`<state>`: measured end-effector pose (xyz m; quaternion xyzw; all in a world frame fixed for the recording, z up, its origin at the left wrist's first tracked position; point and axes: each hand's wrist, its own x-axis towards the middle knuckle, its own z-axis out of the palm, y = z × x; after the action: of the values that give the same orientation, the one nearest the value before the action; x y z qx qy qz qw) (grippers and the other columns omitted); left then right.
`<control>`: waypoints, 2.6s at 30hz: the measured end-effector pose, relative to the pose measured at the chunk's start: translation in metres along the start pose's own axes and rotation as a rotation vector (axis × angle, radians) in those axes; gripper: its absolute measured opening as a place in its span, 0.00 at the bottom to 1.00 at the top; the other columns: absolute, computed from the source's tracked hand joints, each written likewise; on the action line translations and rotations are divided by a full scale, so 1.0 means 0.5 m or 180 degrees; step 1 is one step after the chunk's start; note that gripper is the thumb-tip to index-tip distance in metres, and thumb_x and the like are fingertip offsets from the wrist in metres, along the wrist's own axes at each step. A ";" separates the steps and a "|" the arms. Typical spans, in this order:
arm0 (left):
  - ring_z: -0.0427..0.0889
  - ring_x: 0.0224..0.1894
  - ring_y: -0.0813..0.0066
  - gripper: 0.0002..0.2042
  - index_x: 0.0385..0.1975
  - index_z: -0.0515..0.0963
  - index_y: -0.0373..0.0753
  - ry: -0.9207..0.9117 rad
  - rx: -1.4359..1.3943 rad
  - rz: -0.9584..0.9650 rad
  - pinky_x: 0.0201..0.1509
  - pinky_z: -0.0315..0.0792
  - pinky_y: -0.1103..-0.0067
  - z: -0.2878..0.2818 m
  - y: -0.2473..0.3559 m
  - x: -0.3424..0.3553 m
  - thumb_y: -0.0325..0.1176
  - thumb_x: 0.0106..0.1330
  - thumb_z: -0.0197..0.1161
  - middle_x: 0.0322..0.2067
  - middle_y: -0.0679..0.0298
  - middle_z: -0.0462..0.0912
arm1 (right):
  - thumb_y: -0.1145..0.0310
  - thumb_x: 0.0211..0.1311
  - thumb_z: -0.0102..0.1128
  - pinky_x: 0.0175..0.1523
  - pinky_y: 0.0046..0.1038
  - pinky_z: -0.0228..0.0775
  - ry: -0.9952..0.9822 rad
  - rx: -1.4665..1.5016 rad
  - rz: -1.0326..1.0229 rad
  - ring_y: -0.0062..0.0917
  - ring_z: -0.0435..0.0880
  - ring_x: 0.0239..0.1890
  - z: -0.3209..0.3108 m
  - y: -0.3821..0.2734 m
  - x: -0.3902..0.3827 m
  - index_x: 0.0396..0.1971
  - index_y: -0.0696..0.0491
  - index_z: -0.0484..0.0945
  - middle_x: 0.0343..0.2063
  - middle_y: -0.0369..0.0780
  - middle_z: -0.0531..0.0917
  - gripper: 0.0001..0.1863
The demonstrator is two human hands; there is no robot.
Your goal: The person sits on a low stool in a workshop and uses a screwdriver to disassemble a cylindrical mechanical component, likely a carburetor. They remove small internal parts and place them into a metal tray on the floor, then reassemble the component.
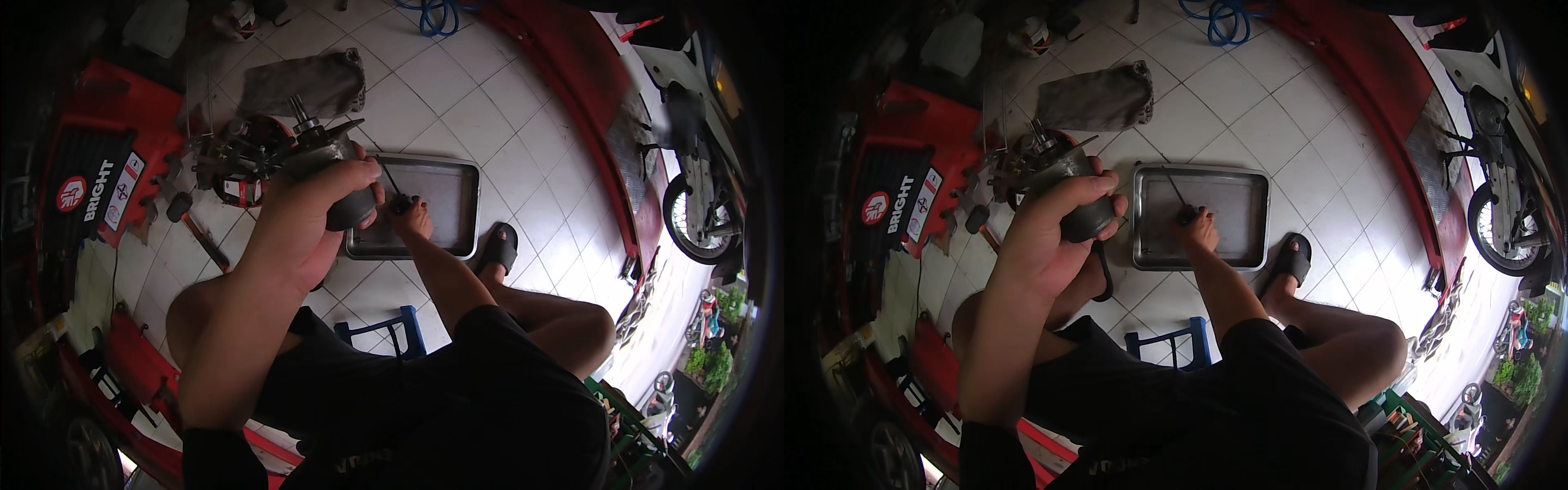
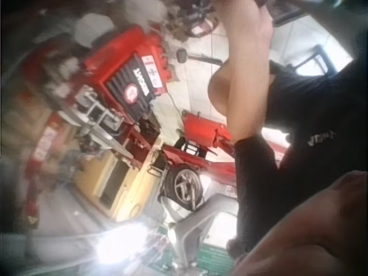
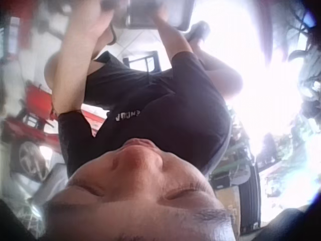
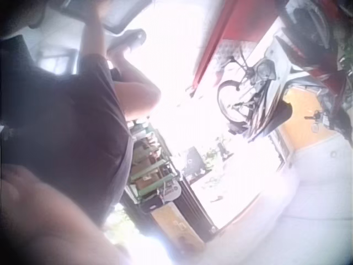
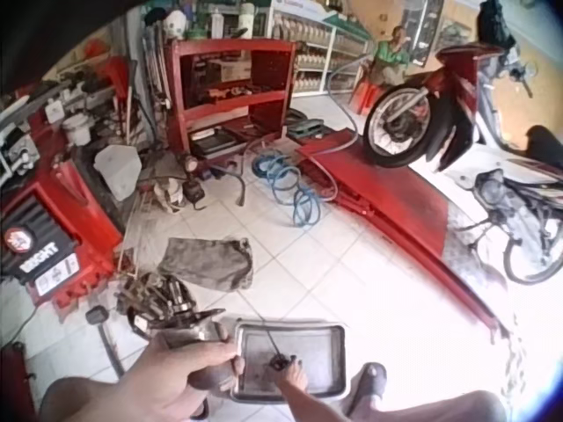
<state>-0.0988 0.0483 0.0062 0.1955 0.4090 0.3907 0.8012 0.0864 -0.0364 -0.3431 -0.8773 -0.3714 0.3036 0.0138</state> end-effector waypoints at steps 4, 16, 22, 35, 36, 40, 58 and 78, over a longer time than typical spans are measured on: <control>0.81 0.34 0.67 0.11 0.39 0.76 0.37 -0.0050 0.0068 -0.0049 0.28 0.68 0.75 0.006 -0.003 0.010 0.26 0.59 0.69 0.33 0.61 0.80 | 0.45 0.44 0.76 0.49 0.39 0.80 -0.0530 0.0335 0.0079 0.41 0.87 0.44 -0.016 0.001 0.032 0.46 0.56 0.82 0.39 0.46 0.86 0.35; 0.81 0.29 0.77 0.09 0.31 0.80 0.36 -0.0678 0.2136 -0.0067 0.37 0.74 0.77 0.055 -0.093 0.012 0.25 0.52 0.73 0.27 0.65 0.82 | 0.50 0.49 0.75 0.30 0.25 0.67 -0.1764 0.1550 -0.0929 0.17 0.68 0.22 -0.613 -0.020 -0.128 0.43 0.56 0.79 0.22 0.35 0.75 0.28; 0.83 0.36 0.76 0.16 0.37 0.82 0.32 -0.1796 0.2995 -0.0063 0.44 0.77 0.77 0.106 -0.132 -0.038 0.28 0.47 0.75 0.32 0.61 0.86 | 0.49 0.58 0.72 0.27 0.27 0.66 -0.1537 0.3599 -0.0734 0.16 0.65 0.16 -0.722 0.065 -0.269 0.31 0.50 0.73 0.18 0.33 0.72 0.22; 0.76 0.55 0.74 0.33 0.61 0.67 0.37 -0.1364 0.2777 -0.1047 0.60 0.69 0.77 0.144 -0.170 -0.083 0.34 0.56 0.74 0.52 0.61 0.78 | 0.47 0.56 0.73 0.34 0.31 0.68 -0.1629 0.5034 -0.0183 0.20 0.68 0.22 -0.670 0.073 -0.359 0.41 0.53 0.77 0.29 0.33 0.74 0.26; 0.74 0.57 0.74 0.35 0.64 0.64 0.38 -0.1252 0.2625 -0.1317 0.61 0.67 0.76 0.135 -0.172 -0.076 0.33 0.57 0.73 0.54 0.60 0.76 | 0.47 0.56 0.74 0.33 0.31 0.68 -0.1587 0.5017 -0.0179 0.20 0.69 0.22 -0.678 0.071 -0.362 0.41 0.53 0.77 0.28 0.34 0.75 0.26; 0.73 0.57 0.74 0.29 0.61 0.64 0.39 -0.1569 0.2344 -0.1078 0.62 0.67 0.76 0.139 -0.178 -0.066 0.33 0.61 0.71 0.52 0.62 0.75 | 0.47 0.54 0.75 0.31 0.29 0.69 -0.1382 0.4926 -0.0142 0.20 0.70 0.21 -0.686 0.075 -0.358 0.39 0.54 0.78 0.25 0.35 0.74 0.27; 0.76 0.48 0.77 0.27 0.61 0.67 0.37 -0.1595 0.2326 -0.0312 0.52 0.71 0.79 0.169 -0.193 -0.061 0.37 0.66 0.69 0.46 0.65 0.77 | 0.53 0.53 0.79 0.25 0.18 0.64 -0.0796 0.4118 -0.1022 0.14 0.72 0.20 -0.681 0.089 -0.349 0.32 0.52 0.73 0.24 0.33 0.78 0.24; 0.86 0.45 0.57 0.32 0.55 0.74 0.33 -0.1870 0.4013 0.1626 0.53 0.76 0.70 0.157 -0.122 -0.076 0.39 0.50 0.77 0.44 0.50 0.84 | 0.65 0.50 0.76 0.34 0.19 0.64 -0.1769 0.3485 -0.2223 0.13 0.71 0.28 -0.724 0.121 -0.334 0.65 0.59 0.70 0.46 0.41 0.82 0.41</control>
<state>-0.0205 -0.0188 0.0330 0.8040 0.2663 0.1875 0.4975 0.2319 -0.1176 0.0242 -0.4639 -0.4148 0.6374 0.4544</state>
